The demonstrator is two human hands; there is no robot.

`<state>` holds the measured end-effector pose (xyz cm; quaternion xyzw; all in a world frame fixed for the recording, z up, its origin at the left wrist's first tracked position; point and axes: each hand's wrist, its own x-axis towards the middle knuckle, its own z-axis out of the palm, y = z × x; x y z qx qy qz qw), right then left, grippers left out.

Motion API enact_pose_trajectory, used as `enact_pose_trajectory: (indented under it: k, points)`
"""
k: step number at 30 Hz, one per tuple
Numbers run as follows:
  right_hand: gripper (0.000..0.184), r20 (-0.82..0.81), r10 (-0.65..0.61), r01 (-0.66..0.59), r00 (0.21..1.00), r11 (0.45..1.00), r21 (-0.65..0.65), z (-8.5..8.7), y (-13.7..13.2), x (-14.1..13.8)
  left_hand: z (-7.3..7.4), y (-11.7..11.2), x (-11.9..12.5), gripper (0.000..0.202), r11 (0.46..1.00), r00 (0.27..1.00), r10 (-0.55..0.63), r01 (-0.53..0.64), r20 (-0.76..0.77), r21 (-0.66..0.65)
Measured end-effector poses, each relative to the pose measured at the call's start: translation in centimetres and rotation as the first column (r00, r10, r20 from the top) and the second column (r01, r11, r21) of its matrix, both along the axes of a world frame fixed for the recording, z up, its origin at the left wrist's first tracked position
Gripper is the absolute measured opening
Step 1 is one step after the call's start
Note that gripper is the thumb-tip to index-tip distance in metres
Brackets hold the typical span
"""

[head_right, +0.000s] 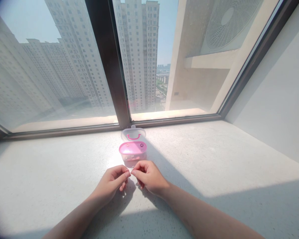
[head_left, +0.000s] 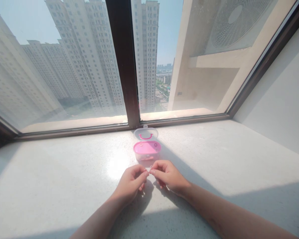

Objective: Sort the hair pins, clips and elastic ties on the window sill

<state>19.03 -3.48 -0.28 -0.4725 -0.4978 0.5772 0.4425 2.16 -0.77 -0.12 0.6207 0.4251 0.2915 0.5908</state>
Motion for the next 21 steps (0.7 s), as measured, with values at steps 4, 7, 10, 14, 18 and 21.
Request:
enact_pose_trajectory:
  k: [4,7,10,14,18,21]
  points:
    - [0.024,-0.001,-0.002,0.002,1.000,1.000,-0.004,-0.17,0.00,0.02,0.14,-0.02,0.04,0.031,1.000,1.000,0.008,-0.008,0.002,0.002]
    - [0.025,-0.004,0.002,-0.002,1.000,1.000,-0.006,-0.13,0.01,0.01,0.15,-0.02,0.00,0.031,1.000,1.000,0.008,-0.008,0.003,-0.003]
    - [0.026,-0.005,0.003,-0.003,1.000,1.000,-0.001,-0.05,0.02,0.00,0.15,-0.03,-0.04,0.030,1.000,1.000,0.003,-0.003,0.002,0.006]
    - [0.025,-0.004,0.002,-0.002,1.000,1.000,0.001,-0.11,-0.01,0.04,0.17,-0.07,-0.04,0.030,1.000,1.000,-0.004,0.004,0.000,0.004]
    - [0.025,-0.005,0.005,-0.005,1.000,1.000,0.005,-0.32,-0.02,0.10,0.10,-0.11,-0.03,0.029,1.000,1.000,0.001,-0.001,0.001,0.006]
    - [0.026,-0.004,0.003,-0.003,1.000,1.000,0.002,-0.44,0.01,0.12,0.01,-0.05,-0.05,0.030,1.000,1.000,0.006,-0.006,0.002,0.005]
